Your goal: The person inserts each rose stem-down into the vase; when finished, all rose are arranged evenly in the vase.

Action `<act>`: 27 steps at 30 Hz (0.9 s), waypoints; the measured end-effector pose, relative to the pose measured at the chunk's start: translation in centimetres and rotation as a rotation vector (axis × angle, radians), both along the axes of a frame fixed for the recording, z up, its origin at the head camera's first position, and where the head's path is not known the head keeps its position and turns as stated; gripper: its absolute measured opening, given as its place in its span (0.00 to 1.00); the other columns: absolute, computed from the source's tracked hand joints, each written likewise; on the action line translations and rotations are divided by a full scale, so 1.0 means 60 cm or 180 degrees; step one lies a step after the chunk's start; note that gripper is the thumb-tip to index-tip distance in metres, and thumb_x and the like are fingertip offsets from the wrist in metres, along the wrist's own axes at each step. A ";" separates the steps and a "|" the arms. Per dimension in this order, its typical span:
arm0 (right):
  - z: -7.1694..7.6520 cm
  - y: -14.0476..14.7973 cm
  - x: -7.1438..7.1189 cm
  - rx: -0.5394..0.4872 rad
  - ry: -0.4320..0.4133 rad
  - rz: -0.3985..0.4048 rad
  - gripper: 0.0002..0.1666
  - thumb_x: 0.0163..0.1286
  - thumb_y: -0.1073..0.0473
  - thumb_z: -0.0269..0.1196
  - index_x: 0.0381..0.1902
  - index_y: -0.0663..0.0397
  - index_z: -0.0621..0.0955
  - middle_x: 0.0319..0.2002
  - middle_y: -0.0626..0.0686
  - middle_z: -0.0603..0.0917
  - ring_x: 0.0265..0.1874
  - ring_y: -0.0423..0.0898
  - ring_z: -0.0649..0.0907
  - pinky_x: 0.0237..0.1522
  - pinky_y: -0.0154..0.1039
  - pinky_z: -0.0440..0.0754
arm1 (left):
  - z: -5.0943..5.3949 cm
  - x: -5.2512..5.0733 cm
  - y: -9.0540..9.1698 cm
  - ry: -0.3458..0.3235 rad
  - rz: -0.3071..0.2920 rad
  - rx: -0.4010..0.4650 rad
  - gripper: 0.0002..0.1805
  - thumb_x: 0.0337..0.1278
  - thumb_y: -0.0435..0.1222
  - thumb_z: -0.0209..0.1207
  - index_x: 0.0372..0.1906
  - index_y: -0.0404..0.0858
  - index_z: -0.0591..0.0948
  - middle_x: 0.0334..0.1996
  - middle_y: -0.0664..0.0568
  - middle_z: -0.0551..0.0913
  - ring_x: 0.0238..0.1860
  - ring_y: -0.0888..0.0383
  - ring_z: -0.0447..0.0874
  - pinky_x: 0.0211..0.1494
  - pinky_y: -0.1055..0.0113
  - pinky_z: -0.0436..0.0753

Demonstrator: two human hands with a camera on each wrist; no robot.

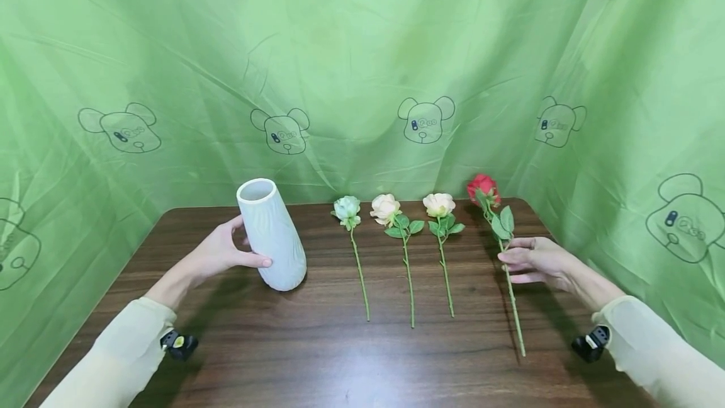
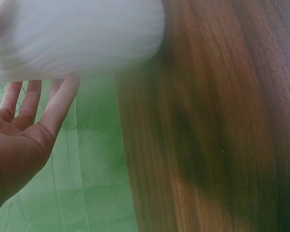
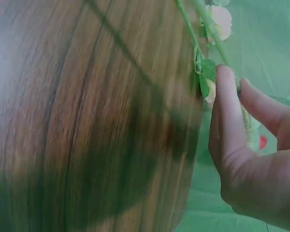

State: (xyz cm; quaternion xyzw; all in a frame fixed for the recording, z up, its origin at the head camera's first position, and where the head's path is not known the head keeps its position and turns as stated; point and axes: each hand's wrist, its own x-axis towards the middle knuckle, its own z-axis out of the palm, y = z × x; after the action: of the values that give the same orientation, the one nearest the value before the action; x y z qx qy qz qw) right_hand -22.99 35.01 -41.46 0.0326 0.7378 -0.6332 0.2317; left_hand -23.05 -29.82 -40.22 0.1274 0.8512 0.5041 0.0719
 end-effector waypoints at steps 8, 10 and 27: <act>0.020 -0.018 0.003 -0.0675 0.0079 0.0167 0.11 0.77 0.68 0.56 0.49 0.48 0.80 0.41 0.47 0.86 0.44 0.48 0.86 0.50 0.47 0.84 | 0.002 0.001 0.000 0.0019 -0.0005 -0.0015 0.46 0.39 0.40 0.82 0.67 0.42 0.71 0.53 0.46 0.82 0.53 0.47 0.79 0.51 0.61 0.80; 0.026 -0.029 0.003 -0.0818 0.0142 0.0142 0.12 0.77 0.70 0.55 0.49 0.50 0.80 0.42 0.48 0.86 0.45 0.49 0.87 0.51 0.48 0.84 | 0.003 0.001 0.000 0.0012 -0.0014 -0.0004 0.46 0.39 0.40 0.82 0.67 0.42 0.70 0.54 0.45 0.82 0.53 0.47 0.79 0.52 0.61 0.80; 0.065 -0.082 0.011 -0.1776 0.0484 0.0088 0.16 0.77 0.73 0.53 0.57 0.54 0.77 0.48 0.54 0.86 0.49 0.50 0.87 0.53 0.48 0.82 | 0.006 0.003 0.003 0.0040 -0.0016 -0.0042 0.45 0.39 0.40 0.82 0.65 0.42 0.71 0.50 0.45 0.82 0.50 0.45 0.76 0.48 0.62 0.80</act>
State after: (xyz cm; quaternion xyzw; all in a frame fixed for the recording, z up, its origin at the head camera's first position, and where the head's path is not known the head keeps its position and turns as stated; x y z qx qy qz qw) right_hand -22.30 30.06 -37.53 -0.0900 0.5507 -0.8091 0.1843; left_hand -22.89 -29.66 -39.86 0.1322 0.8546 0.4974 0.0686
